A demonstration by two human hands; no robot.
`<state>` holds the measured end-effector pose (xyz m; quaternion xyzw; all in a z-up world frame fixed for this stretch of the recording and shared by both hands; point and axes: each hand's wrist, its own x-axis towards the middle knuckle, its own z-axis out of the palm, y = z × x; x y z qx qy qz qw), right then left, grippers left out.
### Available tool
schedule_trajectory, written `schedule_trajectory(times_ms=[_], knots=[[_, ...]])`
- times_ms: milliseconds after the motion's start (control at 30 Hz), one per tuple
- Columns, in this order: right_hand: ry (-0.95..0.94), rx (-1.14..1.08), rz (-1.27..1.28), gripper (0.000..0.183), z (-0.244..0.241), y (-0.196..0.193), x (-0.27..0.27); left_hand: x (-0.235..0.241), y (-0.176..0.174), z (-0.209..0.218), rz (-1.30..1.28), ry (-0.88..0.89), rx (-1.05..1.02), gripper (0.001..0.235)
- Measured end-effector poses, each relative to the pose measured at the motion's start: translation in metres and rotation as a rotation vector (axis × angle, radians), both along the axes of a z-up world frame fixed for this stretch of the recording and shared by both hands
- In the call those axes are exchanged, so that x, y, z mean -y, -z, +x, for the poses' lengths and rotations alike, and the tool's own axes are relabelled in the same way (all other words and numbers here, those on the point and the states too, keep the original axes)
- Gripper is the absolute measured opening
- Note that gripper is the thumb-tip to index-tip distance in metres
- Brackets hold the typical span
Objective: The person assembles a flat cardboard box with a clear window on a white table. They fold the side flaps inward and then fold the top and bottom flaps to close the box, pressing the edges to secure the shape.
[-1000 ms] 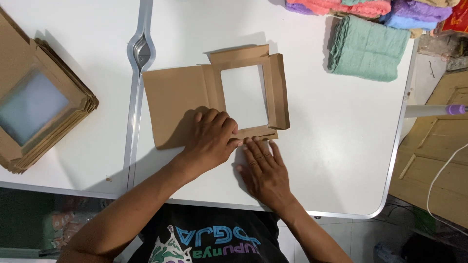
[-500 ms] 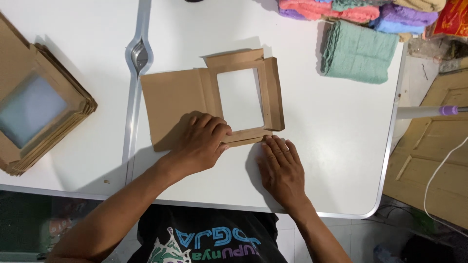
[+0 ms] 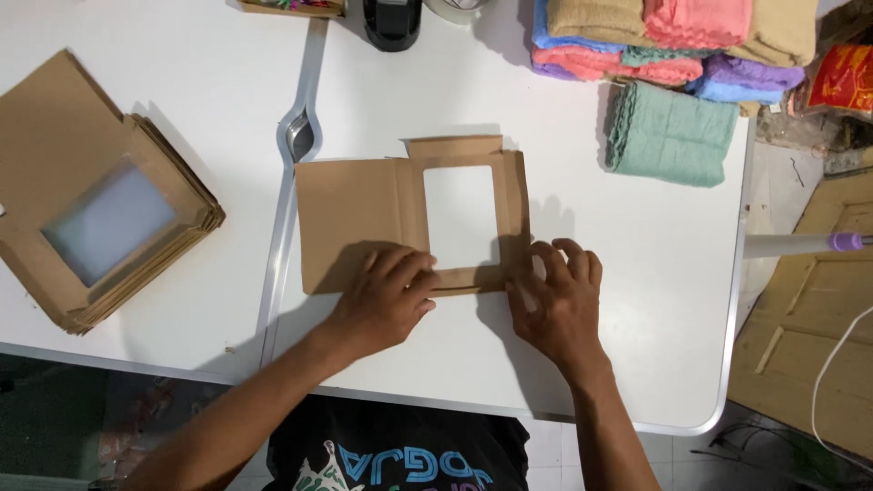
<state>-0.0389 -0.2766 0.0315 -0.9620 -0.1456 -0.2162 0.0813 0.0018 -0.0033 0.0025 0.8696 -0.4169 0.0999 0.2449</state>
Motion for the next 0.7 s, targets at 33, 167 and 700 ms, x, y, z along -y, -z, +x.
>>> schedule_trajectory(times_ms=[33,167,700], knots=[[-0.004,0.002,0.0,0.009,-0.002,0.0,-0.002,0.0,0.003,-0.002,0.0,-0.004,0.002,0.023],[-0.004,-0.098,0.028,0.005,-0.018,-0.007,-0.007,0.002,0.01,-0.006,-0.052,0.044,0.038,0.007],[-0.331,-0.189,0.118,0.023,-0.028,-0.002,-0.072,0.009,0.011,0.137,0.08,-0.11,0.011,0.023]])
